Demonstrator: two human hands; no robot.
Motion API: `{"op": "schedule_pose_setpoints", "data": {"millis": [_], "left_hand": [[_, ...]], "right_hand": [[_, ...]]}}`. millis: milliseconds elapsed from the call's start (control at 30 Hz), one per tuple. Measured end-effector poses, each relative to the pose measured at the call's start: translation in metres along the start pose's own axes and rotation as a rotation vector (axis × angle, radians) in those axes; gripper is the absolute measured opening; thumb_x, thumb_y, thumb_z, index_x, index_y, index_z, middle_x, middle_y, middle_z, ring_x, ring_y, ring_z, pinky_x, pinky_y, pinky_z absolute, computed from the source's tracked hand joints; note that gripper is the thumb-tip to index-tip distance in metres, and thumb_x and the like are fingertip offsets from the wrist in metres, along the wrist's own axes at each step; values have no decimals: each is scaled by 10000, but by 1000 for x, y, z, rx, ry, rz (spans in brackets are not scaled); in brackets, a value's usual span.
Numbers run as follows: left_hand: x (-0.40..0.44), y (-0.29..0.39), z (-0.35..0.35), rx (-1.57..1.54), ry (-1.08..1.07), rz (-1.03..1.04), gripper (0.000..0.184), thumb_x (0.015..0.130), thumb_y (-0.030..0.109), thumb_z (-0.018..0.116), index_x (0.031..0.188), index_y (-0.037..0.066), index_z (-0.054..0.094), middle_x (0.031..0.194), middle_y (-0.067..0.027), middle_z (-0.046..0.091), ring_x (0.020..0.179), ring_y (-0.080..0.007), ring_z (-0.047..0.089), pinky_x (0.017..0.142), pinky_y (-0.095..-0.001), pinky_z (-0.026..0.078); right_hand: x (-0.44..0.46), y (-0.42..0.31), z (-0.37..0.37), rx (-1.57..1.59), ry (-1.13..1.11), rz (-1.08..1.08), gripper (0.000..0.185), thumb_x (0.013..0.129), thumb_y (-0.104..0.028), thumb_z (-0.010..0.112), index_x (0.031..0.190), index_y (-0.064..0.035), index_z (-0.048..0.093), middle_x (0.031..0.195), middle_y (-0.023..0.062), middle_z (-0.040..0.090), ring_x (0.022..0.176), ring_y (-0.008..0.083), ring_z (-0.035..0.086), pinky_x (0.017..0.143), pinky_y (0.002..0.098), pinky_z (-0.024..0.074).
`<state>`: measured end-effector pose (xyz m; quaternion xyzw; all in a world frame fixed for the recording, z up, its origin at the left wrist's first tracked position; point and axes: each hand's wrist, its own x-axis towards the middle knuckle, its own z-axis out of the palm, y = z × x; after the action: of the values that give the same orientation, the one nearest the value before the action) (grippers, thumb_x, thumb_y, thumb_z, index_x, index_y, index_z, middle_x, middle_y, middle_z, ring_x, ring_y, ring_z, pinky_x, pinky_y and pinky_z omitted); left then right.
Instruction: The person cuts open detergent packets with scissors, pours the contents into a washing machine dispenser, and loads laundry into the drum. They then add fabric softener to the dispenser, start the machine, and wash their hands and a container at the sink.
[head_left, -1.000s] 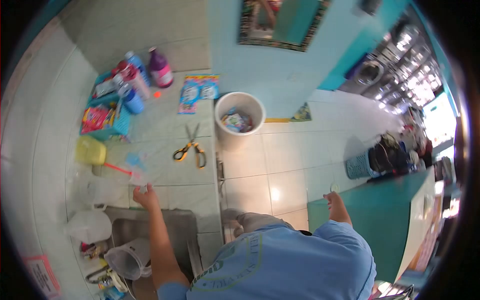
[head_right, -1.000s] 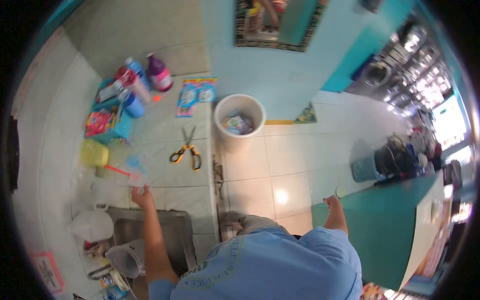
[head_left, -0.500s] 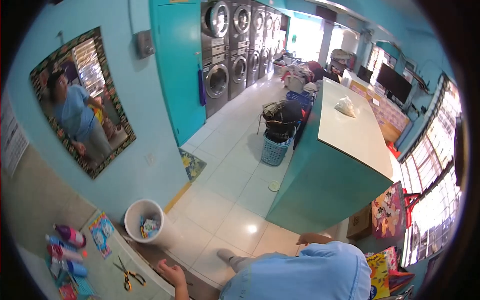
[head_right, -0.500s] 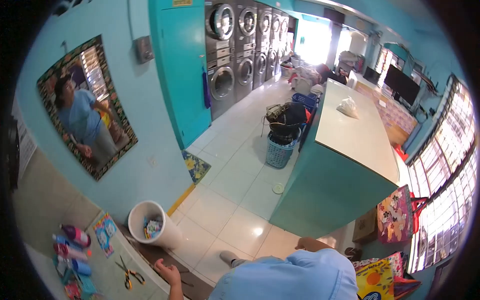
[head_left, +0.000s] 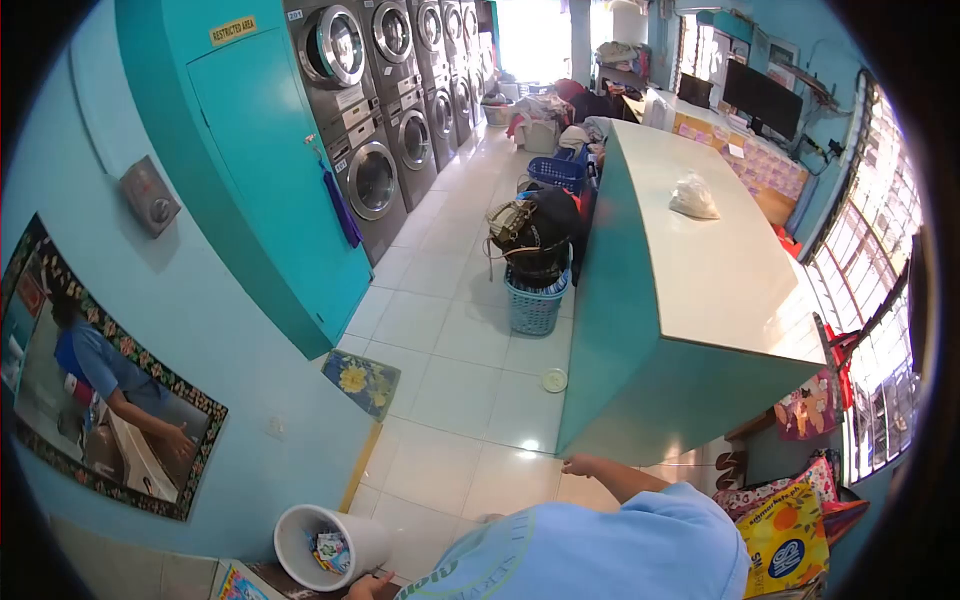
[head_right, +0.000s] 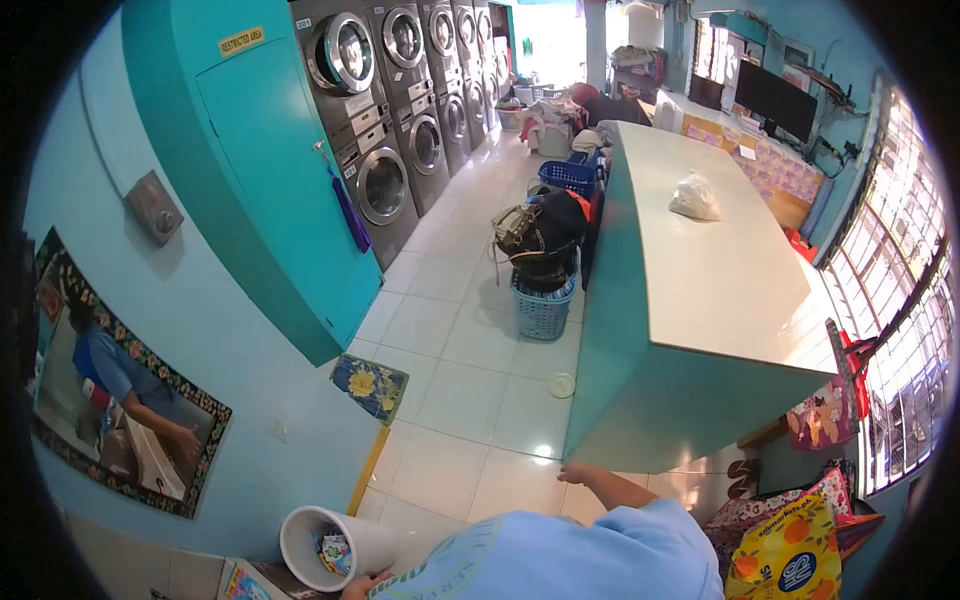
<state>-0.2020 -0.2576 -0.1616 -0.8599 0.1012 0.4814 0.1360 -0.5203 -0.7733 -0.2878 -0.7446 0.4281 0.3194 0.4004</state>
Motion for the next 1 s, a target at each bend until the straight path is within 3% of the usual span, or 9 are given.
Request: {"op": "schedule_pose_setpoints", "data": {"millis": [200,333,367,467,533,767,833,933,1000], "left_hand": [[119,-4,-47,-64,2,140,472,869,505,531,1126,122,631,1068,-113,642,1002,-247,575,937,-361,385],[159,49,-157,3,-313,-283,1037,591,812,504,1323,83,420,1345,-140,416,1278,-286,328,1078,-451,194],[177,57,-185,3,-323,-272,1001,615,791,498,1312,76,430,1328,-144,431,1258,-289,348,1060,-448,215],[223,83,-266,-108,-259,-65,897,687,730,479,1279,56,461,1279,-153,476,1198,-295,409,1005,-440,276],[257,124,-342,-211,-267,71,831,735,689,467,1256,42,482,1247,-159,505,1158,-300,449,968,-434,318],[287,300,-549,-601,-454,229,630,904,546,423,1178,-5,554,1132,-181,610,1018,-315,591,840,-415,461],[495,356,-540,54,-85,606,901,825,725,306,1281,-38,448,1353,-194,428,1252,-351,405,1018,-415,337],[527,427,-631,-128,-38,767,811,848,669,358,1228,-32,506,1256,-218,514,1202,-353,459,1001,-408,356],[509,482,-705,-126,40,712,770,856,645,380,1209,-23,529,1222,-220,542,1185,-349,477,992,-406,366]], "right_hand": [[77,-118,-53,-211,138,-273,525,822,-426,580,1223,-88,550,1217,171,553,1118,338,523,960,394,405],[135,-162,-94,-34,218,-279,496,807,-394,596,1166,-53,588,1189,179,571,1108,339,533,940,404,425],[148,-165,-107,-27,244,-227,502,799,-394,605,1164,-51,588,1184,179,574,1106,339,534,938,404,427],[178,-153,-133,169,346,59,533,788,-422,607,1165,-46,586,1192,181,568,1114,338,529,942,397,427],[235,-123,-157,-249,211,146,553,808,-469,563,1182,-61,583,1216,181,552,1128,342,518,955,388,419],[234,-169,-215,672,339,539,479,816,-422,610,1101,-36,623,1150,176,590,1065,304,566,922,381,449],[252,-198,-253,823,250,629,474,804,-409,632,1082,-26,625,1117,178,605,1040,295,579,914,379,453],[317,-190,-297,869,240,771,431,801,-382,641,1044,-27,634,1046,182,627,992,301,593,909,380,453],[401,-191,-349,434,241,654,394,842,-320,611,1116,-37,583,1095,154,604,923,323,607,695,481,544]]}}
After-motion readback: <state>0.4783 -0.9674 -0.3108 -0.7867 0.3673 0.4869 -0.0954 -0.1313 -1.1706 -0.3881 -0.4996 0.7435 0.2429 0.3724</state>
